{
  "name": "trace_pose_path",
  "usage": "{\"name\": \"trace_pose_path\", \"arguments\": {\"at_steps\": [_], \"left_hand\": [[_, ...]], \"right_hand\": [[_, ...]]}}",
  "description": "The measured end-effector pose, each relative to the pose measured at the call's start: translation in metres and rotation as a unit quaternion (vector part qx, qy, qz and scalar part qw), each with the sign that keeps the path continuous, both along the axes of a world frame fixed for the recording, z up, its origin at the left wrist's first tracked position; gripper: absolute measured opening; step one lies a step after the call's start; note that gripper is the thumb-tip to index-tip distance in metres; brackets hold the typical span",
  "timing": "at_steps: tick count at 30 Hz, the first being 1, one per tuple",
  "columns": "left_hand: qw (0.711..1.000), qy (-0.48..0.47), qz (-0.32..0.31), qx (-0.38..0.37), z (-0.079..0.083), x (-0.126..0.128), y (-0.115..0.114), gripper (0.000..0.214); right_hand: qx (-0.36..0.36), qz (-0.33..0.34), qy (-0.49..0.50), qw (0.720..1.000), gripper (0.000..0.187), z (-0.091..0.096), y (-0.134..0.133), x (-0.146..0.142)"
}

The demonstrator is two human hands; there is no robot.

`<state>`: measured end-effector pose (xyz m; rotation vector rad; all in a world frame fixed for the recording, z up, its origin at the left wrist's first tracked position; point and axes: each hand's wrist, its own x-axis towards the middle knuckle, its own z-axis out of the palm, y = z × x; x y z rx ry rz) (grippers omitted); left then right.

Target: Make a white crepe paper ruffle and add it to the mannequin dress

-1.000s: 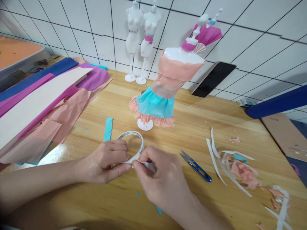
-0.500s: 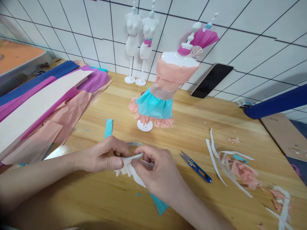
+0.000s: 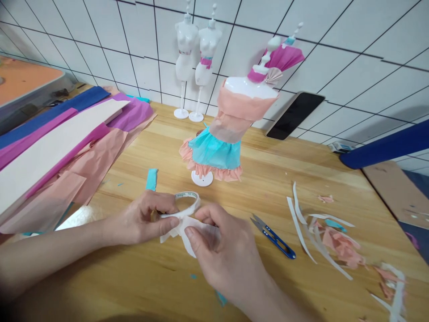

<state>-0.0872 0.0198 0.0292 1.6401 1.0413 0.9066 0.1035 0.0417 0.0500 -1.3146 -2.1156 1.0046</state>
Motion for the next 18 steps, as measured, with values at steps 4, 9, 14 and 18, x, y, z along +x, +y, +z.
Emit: {"name": "trace_pose_path", "arguments": {"at_steps": [4, 9, 14, 18], "left_hand": [[0.999, 0.028, 0.0, 0.021, -0.002, -0.001, -0.001, 0.023], [0.993, -0.026, -0.069, -0.098, -0.005, -0.006, 0.002, 0.029], [0.967, -0.087, -0.129, -0.2, -0.007, -0.01, 0.005, 0.034], [0.972, -0.072, -0.127, -0.186, -0.009, -0.009, 0.005, 0.034]], "right_hand": [[-0.056, -0.002, -0.012, 0.998, 0.015, -0.001, 0.004, -0.001], [-0.077, 0.013, 0.0, 0.997, 0.017, 0.005, 0.01, 0.0], [-0.079, 0.061, -0.009, 0.995, 0.015, 0.008, 0.017, 0.005], [-0.024, 0.105, -0.034, 0.994, 0.016, 0.006, 0.019, 0.008]]}}
